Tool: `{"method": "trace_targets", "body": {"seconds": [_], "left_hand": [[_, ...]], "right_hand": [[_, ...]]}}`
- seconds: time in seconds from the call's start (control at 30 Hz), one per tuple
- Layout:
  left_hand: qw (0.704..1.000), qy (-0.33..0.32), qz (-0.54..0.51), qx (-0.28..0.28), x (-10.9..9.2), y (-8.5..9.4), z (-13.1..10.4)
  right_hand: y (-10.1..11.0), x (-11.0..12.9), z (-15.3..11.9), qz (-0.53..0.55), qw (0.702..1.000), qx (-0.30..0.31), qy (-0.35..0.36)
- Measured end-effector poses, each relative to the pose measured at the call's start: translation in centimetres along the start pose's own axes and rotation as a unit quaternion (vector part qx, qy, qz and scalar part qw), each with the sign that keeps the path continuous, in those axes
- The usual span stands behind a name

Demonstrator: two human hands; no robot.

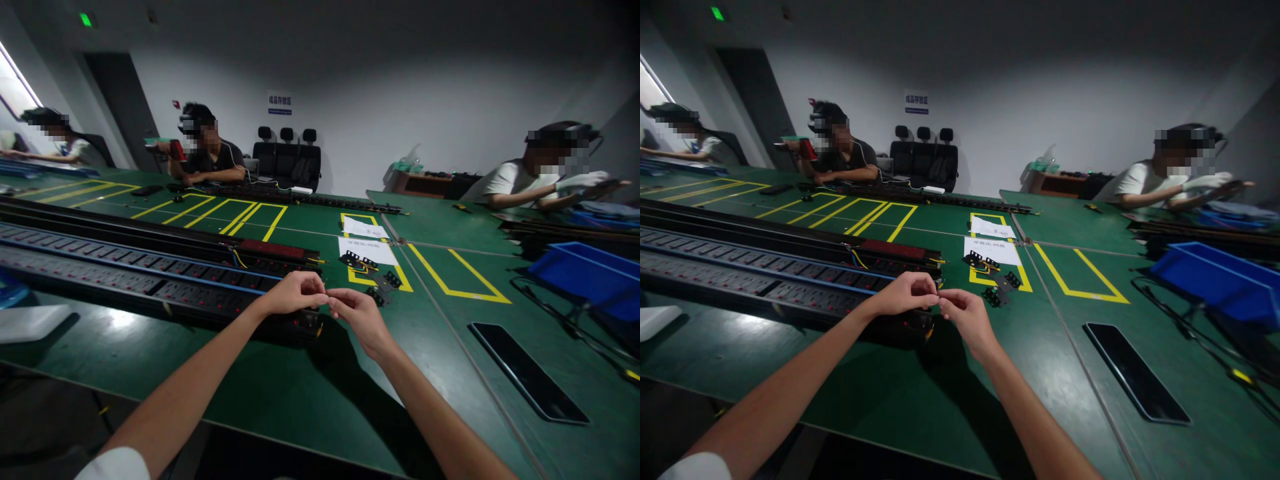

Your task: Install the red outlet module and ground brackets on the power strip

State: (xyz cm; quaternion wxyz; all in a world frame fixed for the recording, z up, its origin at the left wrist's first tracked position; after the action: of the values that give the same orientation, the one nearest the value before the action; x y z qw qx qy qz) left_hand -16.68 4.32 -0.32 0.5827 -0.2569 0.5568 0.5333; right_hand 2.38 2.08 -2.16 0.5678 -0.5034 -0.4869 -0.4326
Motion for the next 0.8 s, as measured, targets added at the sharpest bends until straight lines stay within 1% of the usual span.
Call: {"method": "trace_targets", "body": {"seconds": [0.13,0.27,0.43,0.53,0.6,0.67,0.8], "left_hand": [[1.000,-0.015,0.000,-0.011,-0.1,-0.1,0.0],[1.000,-0.013,-0.005,-0.013,-0.1,-0.1,0.0],[1.000,-0.009,-0.018,-0.014,0.0,0.2,0.1],[1.000,-0.010,-0.026,-0.005,0.0,0.2,0.1],[1.000,-0.013,-0.021,0.006,-0.1,0.2,0.1],[1.000,-0.020,-0.012,0.015,-0.2,0.3,0.0],[0.999,-0.031,0.000,0.026,-0.5,0.4,-0.1]], "right_hand": [[-0.1,0.1,-0.1,-0.006,1.000,-0.004,0.005],[-0.1,-0.1,0.0,0.009,1.000,-0.022,-0.003],[-0.2,-0.1,-0.1,0.055,0.997,-0.049,-0.025],[-0.1,0.0,-0.1,0.082,0.992,-0.081,-0.048],[0.0,0.2,0.0,0.099,0.989,-0.091,-0.066],[0.1,0.4,0.0,0.108,0.987,-0.093,-0.071],[0.3,0.8,0.0,0.082,0.993,-0.073,-0.048]]}}
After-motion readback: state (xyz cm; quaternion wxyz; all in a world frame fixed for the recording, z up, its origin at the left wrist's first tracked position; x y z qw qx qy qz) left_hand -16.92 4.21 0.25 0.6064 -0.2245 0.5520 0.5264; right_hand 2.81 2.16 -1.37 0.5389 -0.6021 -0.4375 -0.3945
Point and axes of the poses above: each hand's wrist, its own z-axis towards the middle knuckle, its own y-axis out of the back of the hand, x = y × z, the point moved 1 cm from there along z, towards the middle knuckle, and after that the axes turned 9 degrees about -x, right-handed, at the moved point
